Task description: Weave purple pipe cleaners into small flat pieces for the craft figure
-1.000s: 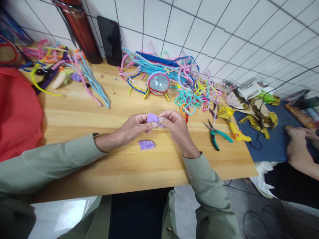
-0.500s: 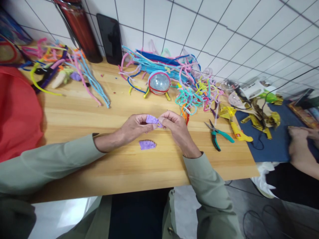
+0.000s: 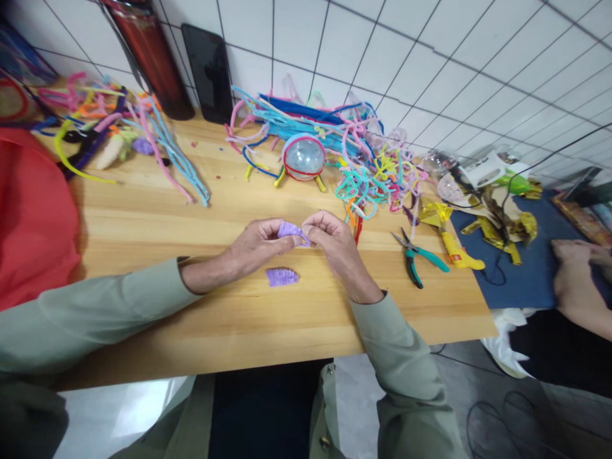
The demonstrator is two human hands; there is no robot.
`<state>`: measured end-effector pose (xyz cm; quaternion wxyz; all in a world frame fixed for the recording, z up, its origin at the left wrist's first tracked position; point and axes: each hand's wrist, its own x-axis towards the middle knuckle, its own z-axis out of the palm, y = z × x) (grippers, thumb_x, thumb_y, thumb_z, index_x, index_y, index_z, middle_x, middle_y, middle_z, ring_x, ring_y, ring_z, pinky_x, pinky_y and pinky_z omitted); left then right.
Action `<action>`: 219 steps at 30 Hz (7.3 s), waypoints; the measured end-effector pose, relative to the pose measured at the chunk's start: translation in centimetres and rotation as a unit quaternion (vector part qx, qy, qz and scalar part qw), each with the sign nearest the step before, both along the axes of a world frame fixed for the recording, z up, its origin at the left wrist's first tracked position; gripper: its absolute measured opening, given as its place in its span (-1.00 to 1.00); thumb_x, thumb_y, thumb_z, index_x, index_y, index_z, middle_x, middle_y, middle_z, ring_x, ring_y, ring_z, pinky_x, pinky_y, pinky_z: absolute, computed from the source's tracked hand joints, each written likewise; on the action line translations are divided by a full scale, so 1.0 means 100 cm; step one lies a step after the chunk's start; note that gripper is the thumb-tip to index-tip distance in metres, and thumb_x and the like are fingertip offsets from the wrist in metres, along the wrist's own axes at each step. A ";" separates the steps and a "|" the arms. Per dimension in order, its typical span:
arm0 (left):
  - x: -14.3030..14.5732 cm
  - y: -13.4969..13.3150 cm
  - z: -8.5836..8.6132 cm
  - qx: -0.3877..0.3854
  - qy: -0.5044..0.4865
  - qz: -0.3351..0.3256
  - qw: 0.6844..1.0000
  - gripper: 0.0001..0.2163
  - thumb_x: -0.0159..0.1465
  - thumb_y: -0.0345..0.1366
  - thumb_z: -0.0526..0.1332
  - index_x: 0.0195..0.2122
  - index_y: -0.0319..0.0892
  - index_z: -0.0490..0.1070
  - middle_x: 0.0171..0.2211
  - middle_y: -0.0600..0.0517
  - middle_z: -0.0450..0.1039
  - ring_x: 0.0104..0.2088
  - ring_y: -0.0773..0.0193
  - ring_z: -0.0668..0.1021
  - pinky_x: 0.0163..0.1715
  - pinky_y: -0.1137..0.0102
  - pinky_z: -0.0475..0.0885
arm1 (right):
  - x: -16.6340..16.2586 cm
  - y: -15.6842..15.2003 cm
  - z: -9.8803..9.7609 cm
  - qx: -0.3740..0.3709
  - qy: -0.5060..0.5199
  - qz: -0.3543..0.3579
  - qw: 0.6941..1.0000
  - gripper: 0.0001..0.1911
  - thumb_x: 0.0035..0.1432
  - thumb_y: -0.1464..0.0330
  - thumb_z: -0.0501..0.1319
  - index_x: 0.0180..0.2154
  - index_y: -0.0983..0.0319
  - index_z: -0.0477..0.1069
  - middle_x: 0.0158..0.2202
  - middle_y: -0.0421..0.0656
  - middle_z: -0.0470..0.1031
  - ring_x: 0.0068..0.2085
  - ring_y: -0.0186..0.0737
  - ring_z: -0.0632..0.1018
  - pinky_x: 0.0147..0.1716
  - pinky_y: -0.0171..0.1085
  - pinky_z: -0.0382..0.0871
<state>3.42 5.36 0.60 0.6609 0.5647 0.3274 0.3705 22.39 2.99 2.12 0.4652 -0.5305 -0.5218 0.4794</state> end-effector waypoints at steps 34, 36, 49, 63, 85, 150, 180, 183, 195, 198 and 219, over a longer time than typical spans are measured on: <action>-0.002 0.000 0.006 -0.025 -0.039 -0.019 0.999 -0.77 0.15 -0.14 0.46 -0.37 -0.20 0.57 -0.44 0.09 0.52 -0.45 0.41 0.41 -0.37 0.45 0.37 | 0.011 -0.006 0.013 0.275 -0.267 0.005 0.924 -0.87 0.31 0.38 0.33 -0.31 0.09 0.62 -0.35 -0.19 0.68 -0.29 -0.15 0.63 -0.20 -0.12 0.51; -0.003 0.000 0.005 -0.004 -0.024 -0.013 1.000 -0.76 0.18 -0.12 0.45 -0.39 -0.20 0.54 -0.45 0.10 0.50 -0.43 0.39 0.43 -0.36 0.44 0.38 | 0.011 -0.007 0.014 0.247 -0.250 0.013 0.936 -0.88 0.31 0.36 0.32 -0.30 0.10 0.63 -0.34 -0.19 0.68 -0.29 -0.15 0.63 -0.19 -0.12 0.51; -0.003 -0.002 -0.001 0.088 0.025 0.044 0.995 -0.73 0.29 -0.07 0.39 -0.34 -0.20 0.58 -0.40 0.06 0.53 -0.36 0.32 0.46 -0.31 0.41 0.42 | 0.002 -0.012 0.010 0.188 -0.214 -0.005 0.959 -0.92 0.28 0.30 0.36 -0.25 0.09 0.67 -0.30 -0.17 0.68 -0.26 -0.16 0.62 -0.17 -0.11 0.52; -0.001 -0.003 -0.004 0.100 0.023 0.077 0.992 -0.75 0.26 -0.14 0.40 -0.40 -0.18 0.44 -0.47 0.12 0.38 -0.43 0.37 0.36 -0.41 0.44 0.29 | -0.002 -0.012 0.010 0.191 -0.255 -0.022 0.948 -0.86 0.32 0.27 0.32 -0.29 0.09 0.65 -0.35 -0.19 0.67 -0.32 -0.17 0.58 -0.22 -0.14 0.47; 0.003 0.004 -0.009 0.007 -0.053 0.025 0.998 -0.63 0.16 -0.10 0.53 -0.22 -0.18 0.41 -0.41 0.11 0.53 -0.41 0.36 0.56 -0.34 0.44 0.48 | -0.002 -0.003 0.000 0.068 -0.084 -0.001 0.994 -0.81 0.21 0.18 0.37 -0.31 0.16 0.54 -0.40 -0.24 0.54 -0.36 -0.26 0.51 -0.26 -0.22 0.43; -0.006 0.010 -0.018 0.011 -0.014 0.091 0.996 -0.68 0.14 -0.01 0.56 -0.35 -0.17 0.63 -0.47 0.06 0.56 -0.50 0.40 0.45 -0.48 0.45 0.42 | -0.008 -0.004 -0.012 0.015 0.043 0.013 0.999 -0.62 0.08 0.01 0.54 -0.30 0.13 0.58 -0.28 -0.20 0.67 -0.21 -0.17 0.62 -0.06 -0.10 0.54; -0.003 0.007 -0.019 0.089 -0.012 0.133 0.987 -0.70 0.17 -0.08 0.56 -0.23 -0.16 0.63 -0.29 0.00 0.69 -0.43 0.37 0.55 -0.38 0.43 0.50 | -0.010 -0.002 -0.020 0.053 0.006 -0.054 0.997 -0.69 0.19 0.06 0.44 -0.30 0.14 0.51 -0.31 -0.20 0.59 -0.26 -0.19 0.54 -0.17 -0.17 0.45; -0.004 0.006 -0.019 0.107 0.004 0.140 0.984 -0.72 0.21 -0.04 0.53 -0.25 -0.14 0.68 -0.28 -0.02 0.72 -0.36 0.28 0.62 -0.27 0.36 0.57 | -0.013 -0.005 -0.018 0.058 -0.012 -0.048 0.997 -0.68 0.22 0.04 0.43 -0.29 0.14 0.50 -0.31 -0.19 0.59 -0.26 -0.19 0.54 -0.19 -0.17 0.46; -0.007 0.005 -0.017 0.145 0.036 0.124 0.981 -0.79 0.28 -0.05 0.46 -0.30 -0.07 0.74 -0.37 0.03 0.71 -0.38 0.27 0.61 -0.27 0.35 0.55 | -0.014 -0.006 -0.015 0.062 -0.009 -0.046 0.997 -0.63 0.20 -0.01 0.44 -0.30 0.14 0.49 -0.34 -0.20 0.56 -0.28 -0.20 0.53 -0.21 -0.16 0.45; -0.007 0.005 -0.016 0.137 0.053 0.113 0.983 -0.75 0.29 -0.02 0.44 -0.35 -0.09 0.72 -0.44 0.06 0.65 -0.44 0.30 0.55 -0.32 0.37 0.51 | -0.013 -0.005 -0.017 0.053 -0.006 -0.043 0.998 -0.62 0.19 -0.01 0.45 -0.29 0.14 0.49 -0.35 -0.20 0.55 -0.29 -0.20 0.52 -0.22 -0.17 0.43; -0.003 0.012 -0.015 -0.020 -0.013 0.083 0.996 -0.67 0.18 -0.03 0.51 -0.40 -0.19 0.53 -0.55 0.11 0.46 -0.54 0.41 0.42 -0.47 0.46 0.35 | -0.009 0.002 -0.020 0.013 0.025 -0.026 0.999 -0.68 0.15 0.08 0.45 -0.33 0.17 0.51 -0.37 -0.23 0.53 -0.31 -0.26 0.48 -0.23 -0.23 0.39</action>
